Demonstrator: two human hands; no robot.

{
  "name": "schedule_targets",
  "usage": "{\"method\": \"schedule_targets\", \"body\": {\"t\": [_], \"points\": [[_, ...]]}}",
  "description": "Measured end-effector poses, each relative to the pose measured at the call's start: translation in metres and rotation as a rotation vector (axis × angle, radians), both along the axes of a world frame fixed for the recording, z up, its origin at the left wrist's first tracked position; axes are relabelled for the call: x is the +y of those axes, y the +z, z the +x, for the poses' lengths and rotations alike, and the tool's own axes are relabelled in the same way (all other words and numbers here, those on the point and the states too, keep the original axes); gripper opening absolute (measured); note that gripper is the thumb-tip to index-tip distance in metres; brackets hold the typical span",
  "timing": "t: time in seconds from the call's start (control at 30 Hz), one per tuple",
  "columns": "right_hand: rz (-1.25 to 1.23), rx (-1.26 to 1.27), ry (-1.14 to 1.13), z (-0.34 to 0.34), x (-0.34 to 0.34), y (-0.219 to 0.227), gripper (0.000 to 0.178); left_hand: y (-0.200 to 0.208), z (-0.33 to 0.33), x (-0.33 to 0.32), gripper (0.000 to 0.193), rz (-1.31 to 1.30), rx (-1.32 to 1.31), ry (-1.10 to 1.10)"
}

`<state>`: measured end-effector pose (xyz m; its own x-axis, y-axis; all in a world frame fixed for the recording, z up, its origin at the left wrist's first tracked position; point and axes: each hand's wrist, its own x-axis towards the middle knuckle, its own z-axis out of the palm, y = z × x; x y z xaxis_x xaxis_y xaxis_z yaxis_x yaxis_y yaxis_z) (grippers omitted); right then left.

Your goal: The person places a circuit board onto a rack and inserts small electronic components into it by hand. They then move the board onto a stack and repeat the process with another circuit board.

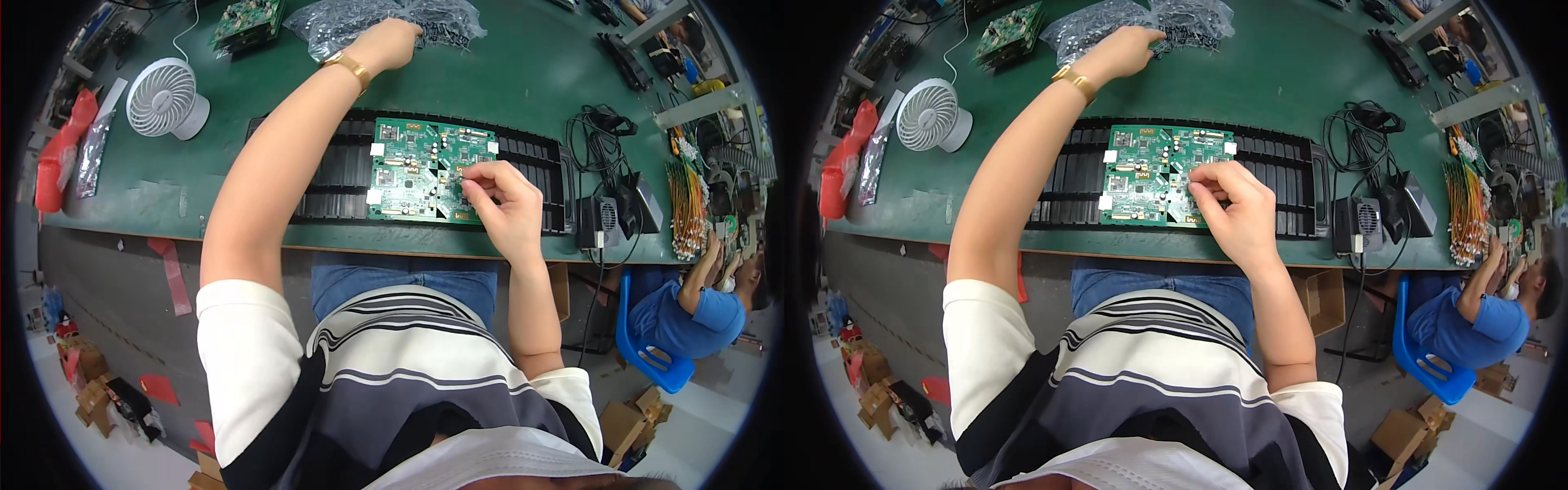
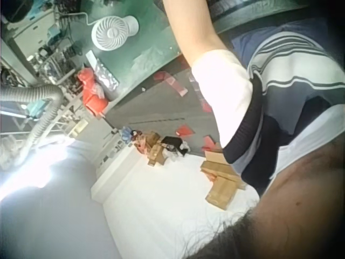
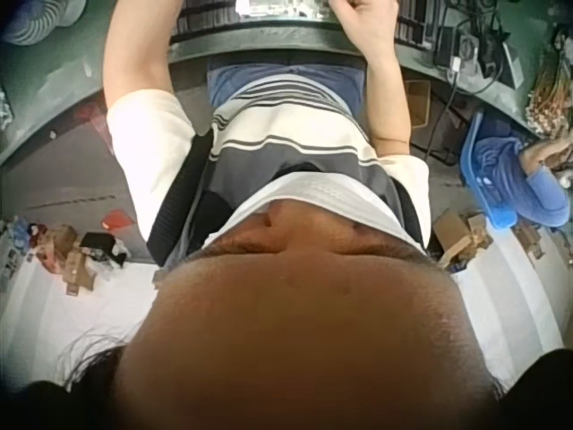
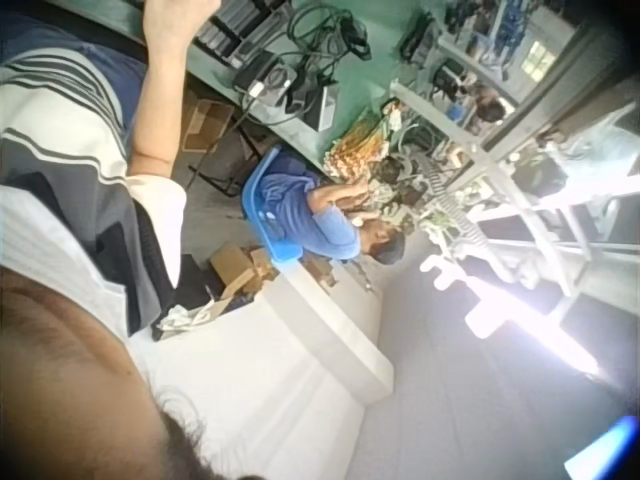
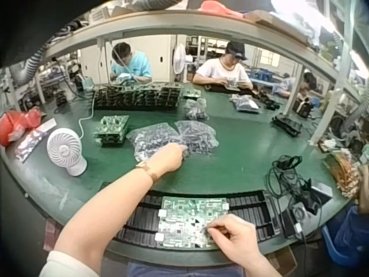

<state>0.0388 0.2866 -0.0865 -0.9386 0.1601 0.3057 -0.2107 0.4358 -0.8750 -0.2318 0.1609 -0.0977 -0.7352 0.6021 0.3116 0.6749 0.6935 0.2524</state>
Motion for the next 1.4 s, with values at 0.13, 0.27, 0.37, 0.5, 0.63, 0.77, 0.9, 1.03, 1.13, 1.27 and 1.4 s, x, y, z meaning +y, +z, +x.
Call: {"method": "schedule_targets", "body": {"t": [0.13, 0.27, 0.37, 0.5, 0.63, 0.77, 0.9, 1.03, 1.13, 1.27, 1.4], "points": [[0.016, 0.006, -0.007, 0.001, 0.002, -0.001, 0.013, -0.012, -0.01, 0.017, 0.025, -0.094, 0.016, 0.025], [0.017, 0.013, 0.005, 0.001, 0.002, 0.001, 0.012, -0.014, -0.008, 0.02, 0.021, -0.153, -0.006, 0.039], [0.023, 0.012, 0.014, 0.0, 0.002, 0.0, 0.013, -0.014, -0.003, 0.018, 0.014, -0.1, 0.069, 0.009], [0.041, 0.057, 0.003, -0.002, 0.001, -0.004, 0.014, -0.016, 0.0, 0.018, 0.01, -0.072, 0.084, 0.046], [0.07, 0.051, 0.008, -0.001, 0.001, -0.001, 0.014, -0.015, 0.003, 0.016, 0.009, -0.064, 0.069, 0.048], [0.096, 0.033, 0.021, 0.0, 0.001, 0.001, 0.014, -0.019, 0.001, 0.016, 0.01, -0.063, 0.054, 0.024], [0.11, 0.041, 0.035, 0.0, 0.001, 0.002, 0.015, -0.025, -0.002, 0.016, 0.012, -0.057, 0.068, -0.019], [0.152, 0.045, 0.049, -0.001, 0.004, 0.0, 0.016, -0.015, 0.006, 0.022, 0.014, -0.129, -0.014, 0.039], [0.166, 0.041, 0.051, -0.001, 0.004, 0.003, 0.016, -0.018, 0.003, 0.02, 0.014, -0.099, -0.034, 0.046], [0.177, 0.039, 0.048, -0.001, 0.004, 0.003, 0.017, -0.019, 0.0, 0.017, 0.012, -0.073, -0.054, 0.047], [0.167, 0.047, 0.045, -0.001, 0.004, 0.002, 0.017, -0.018, -0.002, 0.014, 0.01, -0.083, -0.052, 0.04]]}}
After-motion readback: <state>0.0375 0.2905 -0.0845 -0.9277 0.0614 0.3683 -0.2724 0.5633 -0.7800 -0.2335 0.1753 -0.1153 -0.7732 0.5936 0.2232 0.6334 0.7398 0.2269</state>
